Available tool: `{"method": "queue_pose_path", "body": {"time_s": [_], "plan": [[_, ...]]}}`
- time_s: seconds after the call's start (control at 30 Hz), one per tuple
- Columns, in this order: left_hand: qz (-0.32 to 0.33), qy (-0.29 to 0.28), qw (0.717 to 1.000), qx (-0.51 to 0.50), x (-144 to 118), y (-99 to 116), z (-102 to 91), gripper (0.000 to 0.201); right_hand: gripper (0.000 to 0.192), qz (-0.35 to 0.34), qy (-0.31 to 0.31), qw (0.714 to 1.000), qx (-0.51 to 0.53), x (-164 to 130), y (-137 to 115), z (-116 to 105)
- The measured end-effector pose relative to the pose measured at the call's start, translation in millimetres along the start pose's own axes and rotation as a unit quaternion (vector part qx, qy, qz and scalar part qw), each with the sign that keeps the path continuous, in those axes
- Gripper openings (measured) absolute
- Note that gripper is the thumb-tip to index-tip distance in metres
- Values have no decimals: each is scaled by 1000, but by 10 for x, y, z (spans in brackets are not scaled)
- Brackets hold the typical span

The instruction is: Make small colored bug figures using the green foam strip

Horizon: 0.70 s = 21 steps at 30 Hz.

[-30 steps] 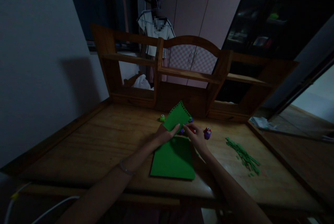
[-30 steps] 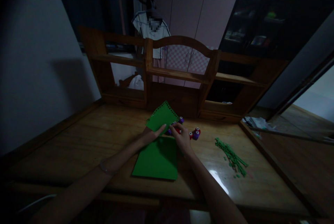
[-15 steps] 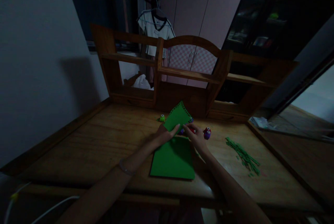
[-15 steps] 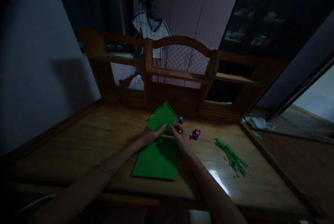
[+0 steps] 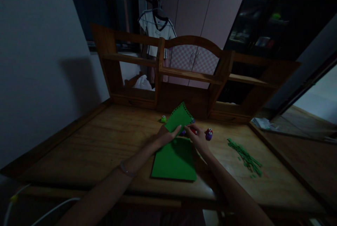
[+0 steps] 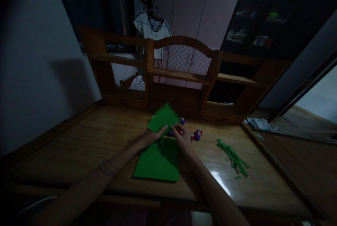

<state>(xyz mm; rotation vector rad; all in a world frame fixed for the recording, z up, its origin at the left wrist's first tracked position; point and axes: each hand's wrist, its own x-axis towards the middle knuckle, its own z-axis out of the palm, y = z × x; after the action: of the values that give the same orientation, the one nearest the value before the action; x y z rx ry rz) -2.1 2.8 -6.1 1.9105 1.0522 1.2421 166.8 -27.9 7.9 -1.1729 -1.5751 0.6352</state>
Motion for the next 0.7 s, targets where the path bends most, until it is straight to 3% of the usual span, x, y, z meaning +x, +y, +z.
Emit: {"method": "queue_pose_path", "body": {"time_s": [0.47,0.7], "plan": [[-1,-10,1000,2,-7,-40,8,38,34,0,19,1000,-9,-4,-3,-5],[-43,-26,999,-16,-30,-30,14,41,36,-2,22,1000,2,2,34,-5]]}}
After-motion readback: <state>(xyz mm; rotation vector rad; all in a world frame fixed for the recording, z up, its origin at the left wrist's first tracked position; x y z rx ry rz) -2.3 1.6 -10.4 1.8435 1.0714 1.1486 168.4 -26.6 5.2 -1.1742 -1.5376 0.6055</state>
